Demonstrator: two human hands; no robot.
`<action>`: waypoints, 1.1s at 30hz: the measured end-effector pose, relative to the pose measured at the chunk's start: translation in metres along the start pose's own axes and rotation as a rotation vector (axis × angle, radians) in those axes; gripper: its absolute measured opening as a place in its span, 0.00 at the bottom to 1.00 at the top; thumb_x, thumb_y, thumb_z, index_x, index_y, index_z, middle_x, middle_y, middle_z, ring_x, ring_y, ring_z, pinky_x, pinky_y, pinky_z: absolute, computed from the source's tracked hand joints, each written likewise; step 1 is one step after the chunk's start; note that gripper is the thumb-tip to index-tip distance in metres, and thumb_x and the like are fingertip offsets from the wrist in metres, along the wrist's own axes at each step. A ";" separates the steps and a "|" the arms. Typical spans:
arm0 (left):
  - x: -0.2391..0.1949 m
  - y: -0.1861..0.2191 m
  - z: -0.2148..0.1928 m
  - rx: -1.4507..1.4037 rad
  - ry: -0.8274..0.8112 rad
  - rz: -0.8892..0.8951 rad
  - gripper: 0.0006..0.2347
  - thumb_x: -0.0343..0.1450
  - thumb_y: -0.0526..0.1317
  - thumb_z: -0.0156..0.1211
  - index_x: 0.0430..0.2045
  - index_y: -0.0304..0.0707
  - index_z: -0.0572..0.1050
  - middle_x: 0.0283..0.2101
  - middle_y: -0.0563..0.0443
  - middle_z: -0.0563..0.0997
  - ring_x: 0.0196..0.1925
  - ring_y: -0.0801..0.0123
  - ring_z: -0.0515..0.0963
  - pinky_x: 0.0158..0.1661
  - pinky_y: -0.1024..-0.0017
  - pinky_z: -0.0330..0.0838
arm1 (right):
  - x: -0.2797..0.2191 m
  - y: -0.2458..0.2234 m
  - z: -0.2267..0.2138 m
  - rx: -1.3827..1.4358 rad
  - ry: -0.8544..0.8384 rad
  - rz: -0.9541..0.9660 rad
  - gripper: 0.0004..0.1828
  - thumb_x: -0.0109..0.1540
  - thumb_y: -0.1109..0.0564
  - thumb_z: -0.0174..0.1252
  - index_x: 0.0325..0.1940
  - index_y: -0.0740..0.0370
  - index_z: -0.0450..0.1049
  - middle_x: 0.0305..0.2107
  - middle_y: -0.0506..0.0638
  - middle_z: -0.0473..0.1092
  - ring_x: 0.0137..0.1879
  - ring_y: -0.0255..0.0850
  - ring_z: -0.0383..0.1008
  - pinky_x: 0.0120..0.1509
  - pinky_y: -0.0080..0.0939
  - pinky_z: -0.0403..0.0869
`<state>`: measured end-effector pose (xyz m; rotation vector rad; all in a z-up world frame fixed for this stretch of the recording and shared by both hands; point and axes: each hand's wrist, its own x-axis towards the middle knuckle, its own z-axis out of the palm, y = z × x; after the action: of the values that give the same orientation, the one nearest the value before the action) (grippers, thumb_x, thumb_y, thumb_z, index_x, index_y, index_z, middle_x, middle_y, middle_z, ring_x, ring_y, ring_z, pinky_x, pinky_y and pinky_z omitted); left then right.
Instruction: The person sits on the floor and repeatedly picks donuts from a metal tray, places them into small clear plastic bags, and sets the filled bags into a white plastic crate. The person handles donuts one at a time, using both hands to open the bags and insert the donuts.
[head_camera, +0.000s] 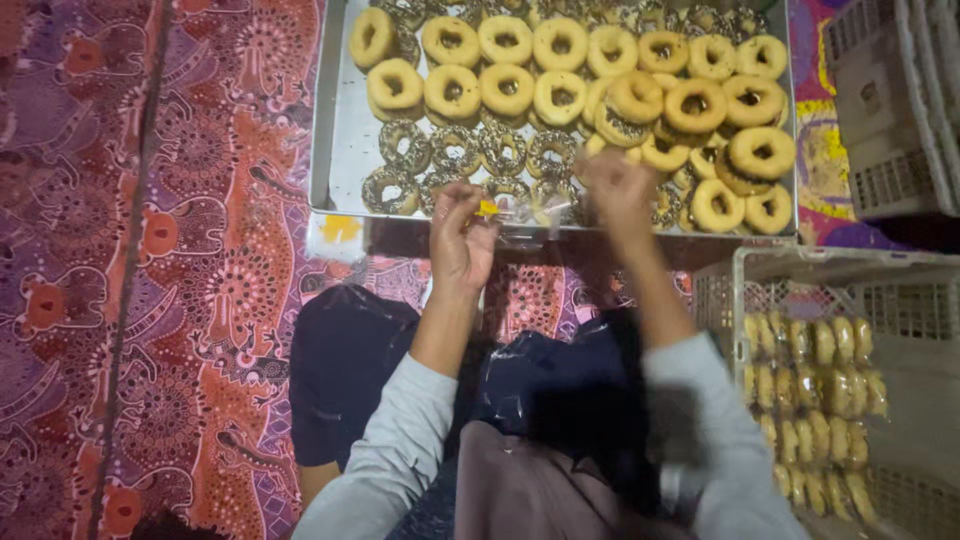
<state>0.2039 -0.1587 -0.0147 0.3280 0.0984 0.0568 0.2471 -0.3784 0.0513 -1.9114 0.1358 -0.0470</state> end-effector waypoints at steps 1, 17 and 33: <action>0.003 0.002 -0.001 -0.009 0.070 -0.009 0.05 0.76 0.31 0.58 0.44 0.40 0.73 0.45 0.49 0.77 0.47 0.64 0.79 0.59 0.50 0.76 | 0.045 0.000 -0.011 -0.359 0.188 -0.212 0.17 0.68 0.46 0.68 0.48 0.64 0.81 0.30 0.54 0.77 0.32 0.38 0.72 0.39 0.48 0.73; 0.016 0.012 0.003 -0.433 0.277 -0.050 0.20 0.72 0.59 0.51 0.36 0.41 0.75 0.41 0.40 0.77 0.47 0.43 0.78 0.53 0.40 0.72 | -0.105 -0.018 0.037 0.606 -0.042 -0.071 0.28 0.59 0.66 0.66 0.64 0.65 0.71 0.52 0.59 0.74 0.57 0.46 0.77 0.66 0.46 0.78; -0.127 0.093 0.032 1.975 -0.417 0.878 0.32 0.69 0.58 0.58 0.64 0.39 0.65 0.67 0.38 0.67 0.73 0.47 0.58 0.72 0.46 0.41 | -0.115 -0.025 0.107 0.129 -0.444 -0.286 0.29 0.64 0.61 0.59 0.69 0.68 0.66 0.63 0.65 0.69 0.67 0.46 0.71 0.69 0.43 0.69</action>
<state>0.0771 -0.0901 0.0571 2.3307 -0.4734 0.7808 0.1451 -0.2563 0.0428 -1.7551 -0.4302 0.1722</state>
